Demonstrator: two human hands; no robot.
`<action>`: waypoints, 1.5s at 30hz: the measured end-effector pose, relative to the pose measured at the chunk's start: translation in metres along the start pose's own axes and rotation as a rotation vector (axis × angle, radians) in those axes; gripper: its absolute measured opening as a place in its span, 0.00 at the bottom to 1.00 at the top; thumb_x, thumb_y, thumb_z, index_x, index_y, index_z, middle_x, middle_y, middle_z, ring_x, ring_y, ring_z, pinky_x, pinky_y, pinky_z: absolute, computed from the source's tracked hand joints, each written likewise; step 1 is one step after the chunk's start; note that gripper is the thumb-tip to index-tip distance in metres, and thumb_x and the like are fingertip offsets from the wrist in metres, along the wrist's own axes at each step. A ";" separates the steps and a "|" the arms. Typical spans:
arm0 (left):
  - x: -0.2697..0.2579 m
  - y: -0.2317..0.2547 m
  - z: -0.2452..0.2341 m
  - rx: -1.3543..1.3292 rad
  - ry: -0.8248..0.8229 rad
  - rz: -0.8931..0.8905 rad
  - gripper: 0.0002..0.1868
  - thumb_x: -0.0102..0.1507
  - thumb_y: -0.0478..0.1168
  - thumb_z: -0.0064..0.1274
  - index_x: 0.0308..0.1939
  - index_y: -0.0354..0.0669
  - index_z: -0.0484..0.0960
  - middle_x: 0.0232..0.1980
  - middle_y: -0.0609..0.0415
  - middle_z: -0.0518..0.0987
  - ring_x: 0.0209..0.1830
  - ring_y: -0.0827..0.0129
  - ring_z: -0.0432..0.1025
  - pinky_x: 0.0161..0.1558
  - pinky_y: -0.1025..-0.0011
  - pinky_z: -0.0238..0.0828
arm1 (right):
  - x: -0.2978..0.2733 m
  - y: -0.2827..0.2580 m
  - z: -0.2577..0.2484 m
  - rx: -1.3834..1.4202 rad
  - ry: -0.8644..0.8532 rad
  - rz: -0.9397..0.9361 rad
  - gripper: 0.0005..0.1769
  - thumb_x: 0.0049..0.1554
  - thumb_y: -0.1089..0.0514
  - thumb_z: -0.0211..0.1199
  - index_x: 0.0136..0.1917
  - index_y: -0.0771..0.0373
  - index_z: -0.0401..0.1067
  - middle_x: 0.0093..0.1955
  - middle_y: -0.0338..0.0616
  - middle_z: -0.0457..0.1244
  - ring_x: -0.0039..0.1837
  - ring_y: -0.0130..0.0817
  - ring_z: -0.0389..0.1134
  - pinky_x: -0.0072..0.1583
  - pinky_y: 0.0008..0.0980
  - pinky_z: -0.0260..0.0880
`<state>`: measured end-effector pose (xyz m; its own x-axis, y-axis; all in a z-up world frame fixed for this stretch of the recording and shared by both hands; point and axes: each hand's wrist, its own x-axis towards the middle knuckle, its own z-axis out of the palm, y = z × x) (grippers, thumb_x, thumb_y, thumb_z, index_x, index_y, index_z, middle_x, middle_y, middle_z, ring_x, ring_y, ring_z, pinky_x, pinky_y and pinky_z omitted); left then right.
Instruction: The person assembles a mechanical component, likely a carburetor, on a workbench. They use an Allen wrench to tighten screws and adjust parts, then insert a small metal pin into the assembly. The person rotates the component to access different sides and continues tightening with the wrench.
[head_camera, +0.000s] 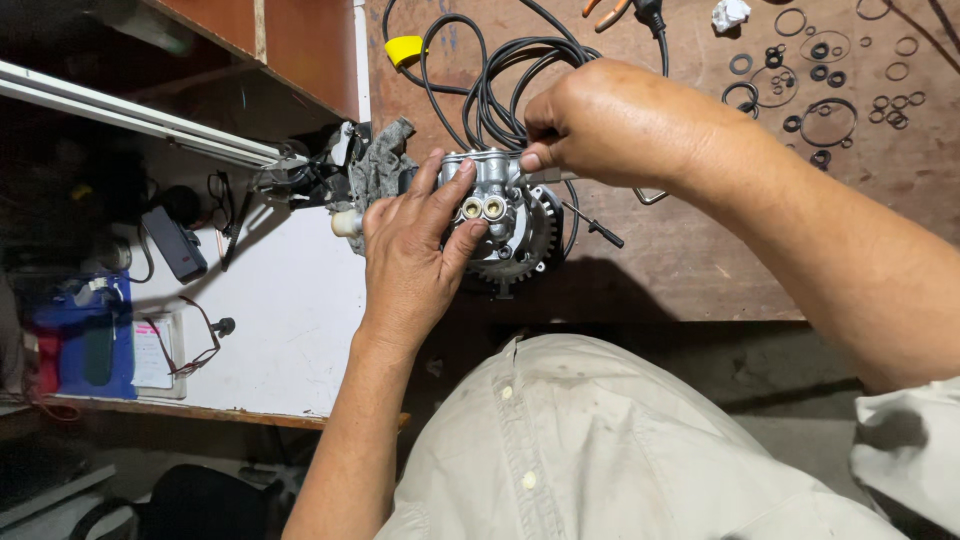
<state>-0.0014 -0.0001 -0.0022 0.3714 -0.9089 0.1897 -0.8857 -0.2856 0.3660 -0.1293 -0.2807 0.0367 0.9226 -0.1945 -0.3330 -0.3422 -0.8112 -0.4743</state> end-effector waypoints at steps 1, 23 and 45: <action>0.000 -0.001 0.001 0.002 0.005 0.004 0.30 0.83 0.63 0.50 0.87 0.63 0.78 0.92 0.46 0.74 0.76 0.50 0.81 0.75 0.51 0.60 | 0.006 0.002 0.001 -0.027 -0.003 -0.035 0.19 0.71 0.37 0.74 0.51 0.53 0.82 0.48 0.40 0.76 0.54 0.47 0.76 0.56 0.49 0.72; -0.002 0.003 0.007 0.103 -0.005 0.035 0.33 0.84 0.66 0.47 0.91 0.67 0.71 0.93 0.46 0.72 0.63 0.47 0.82 0.68 0.50 0.67 | -0.077 -0.048 0.095 -0.130 0.422 0.238 0.22 0.82 0.40 0.57 0.54 0.57 0.73 0.40 0.56 0.74 0.39 0.70 0.77 0.39 0.69 0.74; 0.009 0.001 0.011 0.029 -0.064 0.025 0.37 0.82 0.65 0.49 0.95 0.72 0.63 0.92 0.40 0.70 0.65 0.40 0.82 0.74 0.44 0.63 | -0.068 -0.085 0.118 1.509 0.269 0.240 0.15 0.77 0.54 0.51 0.60 0.69 0.71 0.31 0.42 0.55 0.23 0.38 0.69 0.31 0.48 0.85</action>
<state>-0.0018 -0.0122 -0.0106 0.3314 -0.9332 0.1391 -0.9026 -0.2707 0.3348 -0.1840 -0.1335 0.0040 0.7687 -0.4579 -0.4466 -0.1849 0.5093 -0.8405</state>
